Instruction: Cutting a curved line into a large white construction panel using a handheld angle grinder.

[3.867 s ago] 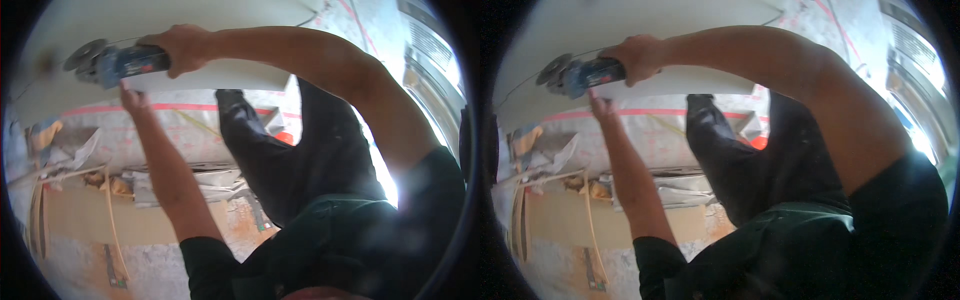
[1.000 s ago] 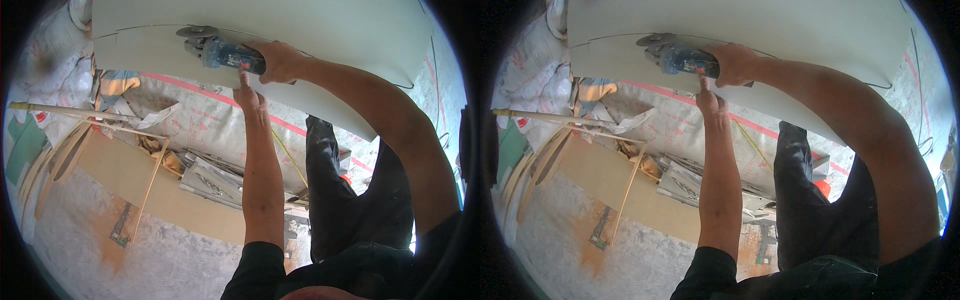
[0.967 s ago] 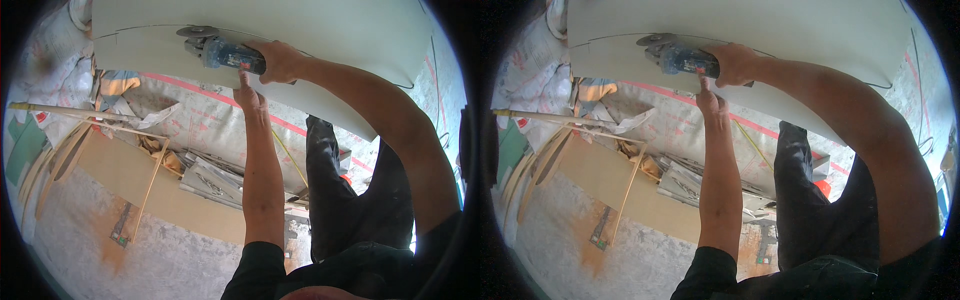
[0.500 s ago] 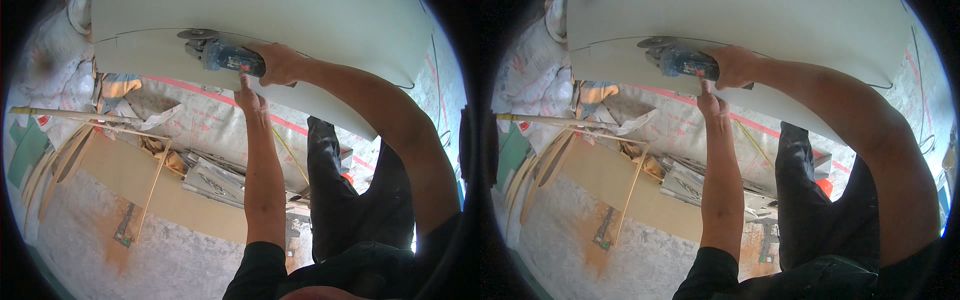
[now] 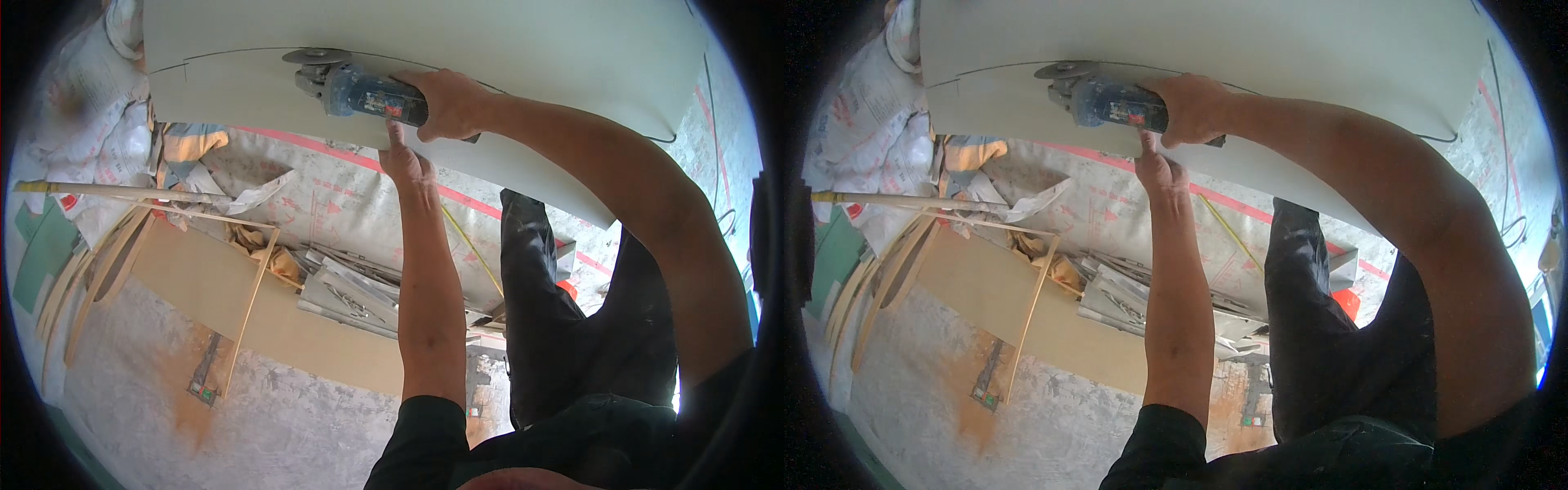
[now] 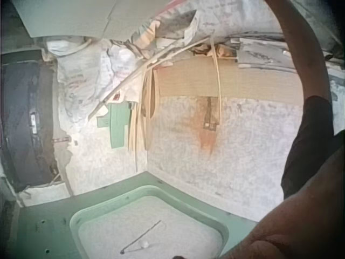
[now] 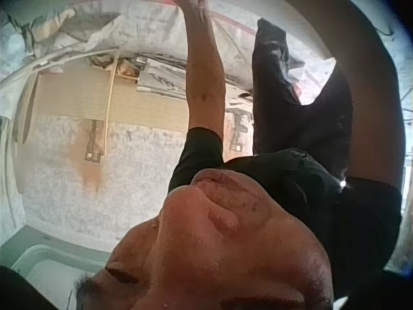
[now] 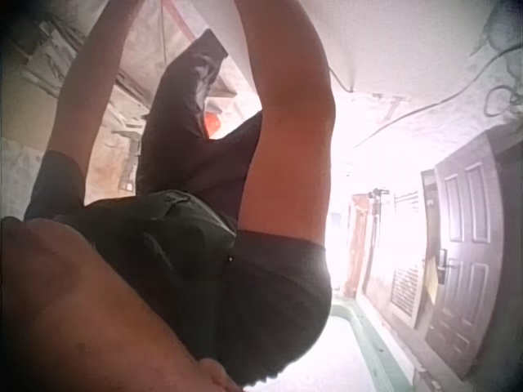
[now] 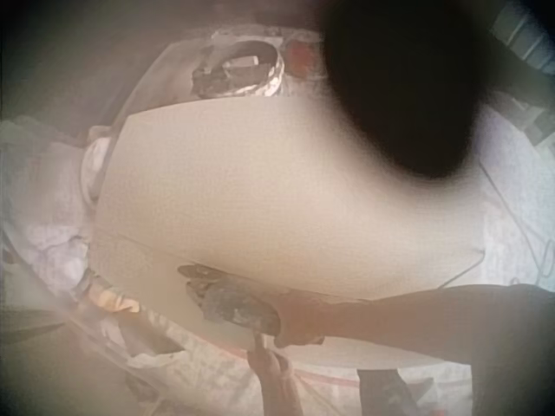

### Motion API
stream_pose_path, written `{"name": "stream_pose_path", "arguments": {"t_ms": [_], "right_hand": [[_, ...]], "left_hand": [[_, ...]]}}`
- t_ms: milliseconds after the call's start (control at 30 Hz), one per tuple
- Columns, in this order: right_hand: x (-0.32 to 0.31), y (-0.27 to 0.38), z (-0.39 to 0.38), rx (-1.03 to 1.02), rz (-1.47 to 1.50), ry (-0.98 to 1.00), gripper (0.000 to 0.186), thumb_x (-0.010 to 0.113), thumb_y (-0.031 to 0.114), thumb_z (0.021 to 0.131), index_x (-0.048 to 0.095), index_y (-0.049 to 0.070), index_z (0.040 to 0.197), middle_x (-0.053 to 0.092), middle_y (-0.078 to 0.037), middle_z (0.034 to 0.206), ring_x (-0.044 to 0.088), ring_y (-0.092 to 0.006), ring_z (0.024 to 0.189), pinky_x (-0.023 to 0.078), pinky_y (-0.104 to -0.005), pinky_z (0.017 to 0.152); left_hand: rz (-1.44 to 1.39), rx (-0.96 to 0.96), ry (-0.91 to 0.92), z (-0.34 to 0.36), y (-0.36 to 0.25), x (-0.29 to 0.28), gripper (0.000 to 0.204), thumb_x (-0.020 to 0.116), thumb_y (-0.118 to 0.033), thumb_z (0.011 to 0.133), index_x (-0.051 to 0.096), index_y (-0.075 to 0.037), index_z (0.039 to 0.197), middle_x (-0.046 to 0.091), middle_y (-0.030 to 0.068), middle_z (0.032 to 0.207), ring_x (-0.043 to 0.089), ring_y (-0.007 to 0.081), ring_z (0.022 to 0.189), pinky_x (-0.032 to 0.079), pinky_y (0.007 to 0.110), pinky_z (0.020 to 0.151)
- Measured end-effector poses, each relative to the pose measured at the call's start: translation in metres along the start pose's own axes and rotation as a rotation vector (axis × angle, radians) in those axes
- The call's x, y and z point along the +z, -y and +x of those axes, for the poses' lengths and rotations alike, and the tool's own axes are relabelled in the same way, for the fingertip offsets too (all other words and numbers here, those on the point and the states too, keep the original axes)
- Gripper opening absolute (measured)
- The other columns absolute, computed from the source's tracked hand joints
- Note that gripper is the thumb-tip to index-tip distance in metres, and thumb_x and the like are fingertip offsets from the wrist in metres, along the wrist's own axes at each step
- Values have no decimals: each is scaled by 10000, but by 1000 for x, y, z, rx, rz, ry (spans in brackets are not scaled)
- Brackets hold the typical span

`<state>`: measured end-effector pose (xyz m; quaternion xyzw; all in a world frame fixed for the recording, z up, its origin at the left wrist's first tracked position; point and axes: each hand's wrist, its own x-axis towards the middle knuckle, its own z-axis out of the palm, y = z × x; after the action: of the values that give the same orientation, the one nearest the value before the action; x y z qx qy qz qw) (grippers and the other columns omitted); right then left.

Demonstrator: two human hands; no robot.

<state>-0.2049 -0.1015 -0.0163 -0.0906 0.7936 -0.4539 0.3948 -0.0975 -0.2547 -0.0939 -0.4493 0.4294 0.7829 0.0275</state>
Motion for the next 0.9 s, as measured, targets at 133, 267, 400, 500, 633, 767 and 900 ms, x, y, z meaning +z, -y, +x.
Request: {"name": "stream_pose_path", "arguments": {"t_ms": [133,267,400,500,633,767,900], "right_hand": [[1,1,0,-12,-16,-11,871,768,162,599,467,52,1410,694,-214,1030,680,-357,923,544,-408,850],[0,-2,3,-3,26,-3,871,772,164,599,468,55,1408,691,-216,1041,680,-359,927,541,-409,856],[6,3,4,-17,20,-14,859,782,180,609,477,68,1404,688,-212,1066,674,-353,964,536,-408,869],[8,2,6,-1,-10,-21,845,800,200,634,479,73,1405,684,-207,1092,668,-348,998,526,-408,891],[5,10,4,16,-32,26,821,821,237,681,477,70,1407,679,-204,1125,664,-350,1025,512,-411,919],[6,7,5,-8,-27,4,827,826,244,683,473,73,1411,681,-202,1123,662,-352,1028,512,-414,919],[10,3,6,-12,10,-12,826,833,245,678,477,81,1406,683,-194,1112,662,-350,1028,509,-420,921]], "left_hand": [[2,17,19,-6,1,3,492,601,-222,992,437,-76,1432,532,95,1370,513,269,1246,424,453,1055],[24,6,-4,-9,2,11,496,609,-236,987,441,-88,1429,535,91,1365,517,264,1237,418,448,1054],[-26,-9,-73,-9,4,3,478,658,-190,962,491,-58,1390,568,100,1327,561,251,1190,488,415,1006],[-25,-26,-60,-10,8,3,486,660,-199,961,486,-54,1391,577,103,1311,576,252,1168,500,414,989],[-21,6,2,-8,10,-5,484,651,-195,965,480,-45,1391,576,116,1308,579,258,1161,498,413,986],[-3,17,-23,-8,12,-4,482,648,-198,966,480,-41,1390,574,123,1306,578,261,1161,494,416,991],[-12,18,-27,-10,13,-3,489,652,-210,963,480,-44,1390,571,125,1308,576,260,1165,492,417,994]]}}
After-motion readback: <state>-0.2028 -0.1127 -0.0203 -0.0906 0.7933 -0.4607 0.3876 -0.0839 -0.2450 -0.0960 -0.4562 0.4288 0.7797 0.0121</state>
